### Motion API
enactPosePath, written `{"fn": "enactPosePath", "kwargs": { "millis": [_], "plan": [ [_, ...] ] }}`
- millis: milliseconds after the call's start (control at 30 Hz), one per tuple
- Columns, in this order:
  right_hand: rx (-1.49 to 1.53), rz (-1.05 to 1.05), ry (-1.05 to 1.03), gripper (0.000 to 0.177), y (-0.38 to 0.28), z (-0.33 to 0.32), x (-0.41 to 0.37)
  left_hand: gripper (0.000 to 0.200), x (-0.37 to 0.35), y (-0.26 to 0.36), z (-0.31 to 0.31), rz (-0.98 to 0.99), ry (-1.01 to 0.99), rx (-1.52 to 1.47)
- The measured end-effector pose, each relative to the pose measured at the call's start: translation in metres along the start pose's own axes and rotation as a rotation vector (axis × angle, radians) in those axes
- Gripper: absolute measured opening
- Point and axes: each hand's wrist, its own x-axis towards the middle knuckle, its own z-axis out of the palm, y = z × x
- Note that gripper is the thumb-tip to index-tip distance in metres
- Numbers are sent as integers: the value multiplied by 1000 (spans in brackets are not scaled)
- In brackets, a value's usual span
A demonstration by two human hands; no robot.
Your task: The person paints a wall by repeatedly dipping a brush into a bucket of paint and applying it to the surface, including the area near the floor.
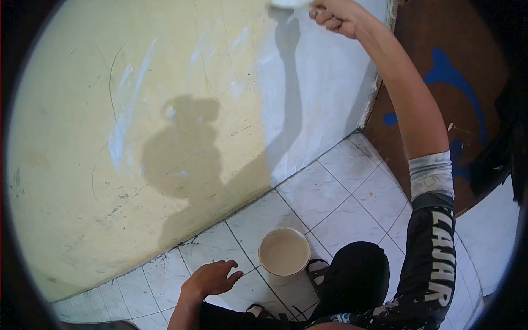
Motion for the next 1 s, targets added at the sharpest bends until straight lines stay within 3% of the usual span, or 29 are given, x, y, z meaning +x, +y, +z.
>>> {"fn": "enactPosePath", "kwargs": {
  "millis": [33,67,133,200,300,433,667,700,833,1000],
  "plan": [
    [163,-64,-31,15,-5,-5,3,53,1,-1,-1,-11,-17,-4],
    [164,-64,-28,15,-6,-10,5,53,2,-2,-1,-23,-34,-8],
    [156,-286,77,14,-8,5,-14,54,2,-4,1,-13,-23,-8],
    [18,-279,143,21,28,22,-12,54,0,-4,-2,-8,-15,-3],
    [277,-83,122,22,106,40,-16,54,1,-4,-4,-21,-29,-22],
    [403,99,68,16,184,56,-50,54,5,-4,-2,-23,-38,-11],
    [245,421,61,14,268,43,-81,52,3,4,1,-6,-7,4],
    [210,513,33,14,269,44,-85,52,-3,13,-5,-28,-7,0],
    [61,469,71,16,239,40,-71,51,-5,14,-2,-8,20,-4],
    [-149,253,60,22,99,24,-17,52,-6,18,-3,-26,-31,13]
  ]
}}
